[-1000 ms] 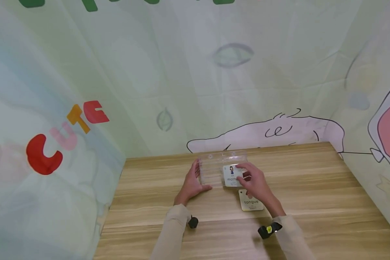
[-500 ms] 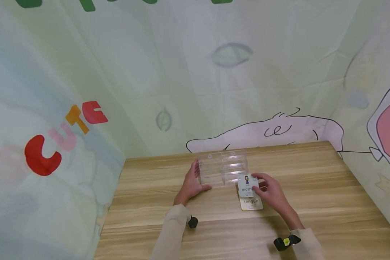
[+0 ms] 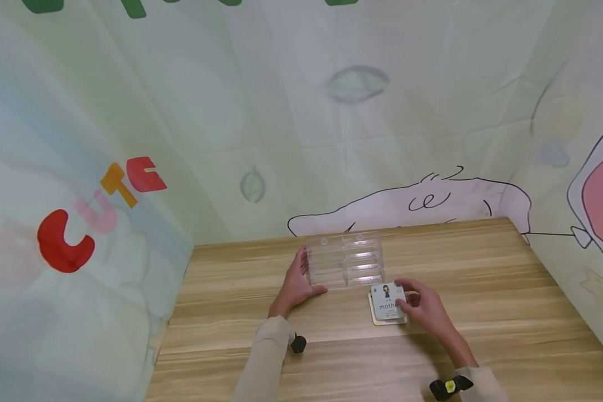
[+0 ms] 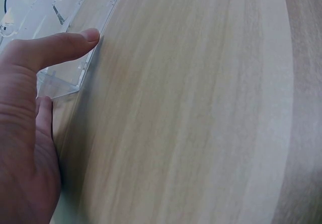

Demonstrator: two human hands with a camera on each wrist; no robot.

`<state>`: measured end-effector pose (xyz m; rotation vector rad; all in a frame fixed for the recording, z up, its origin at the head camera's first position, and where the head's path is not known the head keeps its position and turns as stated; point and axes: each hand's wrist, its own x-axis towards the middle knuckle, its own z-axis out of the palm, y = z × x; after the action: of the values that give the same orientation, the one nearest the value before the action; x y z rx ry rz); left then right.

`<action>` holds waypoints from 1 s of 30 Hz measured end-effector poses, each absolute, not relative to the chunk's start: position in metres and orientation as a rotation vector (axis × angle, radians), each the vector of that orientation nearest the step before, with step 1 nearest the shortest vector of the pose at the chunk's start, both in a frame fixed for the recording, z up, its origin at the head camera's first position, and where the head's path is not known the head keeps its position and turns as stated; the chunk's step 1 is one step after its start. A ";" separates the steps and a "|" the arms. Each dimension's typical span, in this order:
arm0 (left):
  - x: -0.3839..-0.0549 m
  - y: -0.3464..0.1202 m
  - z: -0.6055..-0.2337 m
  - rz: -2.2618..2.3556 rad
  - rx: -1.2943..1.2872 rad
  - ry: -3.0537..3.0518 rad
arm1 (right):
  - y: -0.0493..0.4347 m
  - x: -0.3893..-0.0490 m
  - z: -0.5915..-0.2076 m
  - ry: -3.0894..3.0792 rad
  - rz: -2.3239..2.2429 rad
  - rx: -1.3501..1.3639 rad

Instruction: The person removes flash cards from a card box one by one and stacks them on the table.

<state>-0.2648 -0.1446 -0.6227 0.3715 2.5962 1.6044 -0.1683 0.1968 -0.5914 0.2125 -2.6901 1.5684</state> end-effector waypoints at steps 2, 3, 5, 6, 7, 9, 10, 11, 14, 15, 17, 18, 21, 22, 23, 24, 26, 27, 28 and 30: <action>-0.264 -0.145 -0.622 1.605 0.377 2.598 | 0.196 -0.167 -0.593 -2.686 1.596 0.203; -0.264 -0.144 -0.622 1.602 0.378 2.599 | 0.195 -0.167 -0.594 -2.684 1.608 0.201; -0.264 -0.144 -0.621 1.603 0.380 2.598 | 0.194 -0.167 -0.596 -2.688 1.622 0.193; -0.263 -0.144 -0.621 1.609 0.383 2.597 | 0.194 -0.167 -0.597 -2.693 1.621 0.188; -0.263 -0.144 -0.620 1.613 0.386 2.597 | 0.194 -0.167 -0.598 -2.699 1.617 0.181; -0.263 -0.144 -0.620 1.615 0.385 2.598 | 0.193 -0.167 -0.600 -2.718 1.599 0.177; -0.263 -0.144 -0.620 1.616 0.383 2.597 | 0.193 -0.167 -0.600 -2.727 1.588 0.174; -0.263 -0.144 -0.620 1.612 0.380 2.598 | 0.193 -0.167 -0.601 -2.736 1.575 0.174; -0.263 -0.144 -0.620 1.602 0.367 2.598 | 0.192 -0.167 -0.602 -2.759 1.537 0.194; -0.263 -0.144 -0.620 1.598 0.362 2.597 | 0.192 -0.167 -0.602 -2.764 1.528 0.206; -0.263 -0.144 -0.620 1.598 0.359 2.595 | 0.192 -0.168 -0.602 -2.772 1.511 0.221; -0.263 -0.144 -0.620 1.599 0.360 2.594 | 0.192 -0.167 -0.602 -2.777 1.502 0.230; -0.263 -0.144 -0.621 1.595 0.355 2.593 | 0.192 -0.167 -0.603 -2.791 1.471 0.253; -0.263 -0.144 -0.621 1.593 0.355 2.594 | 0.192 -0.167 -0.604 -2.798 1.454 0.258; -0.263 -0.144 -0.621 1.591 0.355 2.595 | 0.192 -0.167 -0.604 -2.806 1.437 0.257; -0.263 -0.144 -0.621 1.589 0.354 2.595 | 0.192 -0.167 -0.605 -2.812 1.417 0.263; -0.263 -0.144 -0.621 1.585 0.355 2.597 | 0.192 -0.166 -0.606 -2.822 1.382 0.272; -0.263 -0.144 -0.622 1.585 0.355 2.597 | 0.192 -0.166 -0.606 -2.826 1.363 0.273; -0.263 -0.144 -0.622 1.585 0.354 2.597 | 0.192 -0.166 -0.607 -2.829 1.343 0.275; -0.263 -0.144 -0.622 1.585 0.351 2.595 | 0.191 -0.166 -0.606 -2.827 1.316 0.284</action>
<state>-0.2634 -0.1438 -0.6215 0.3511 2.5954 1.5848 -0.1655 0.1913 -0.6062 0.2841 -2.8273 1.3158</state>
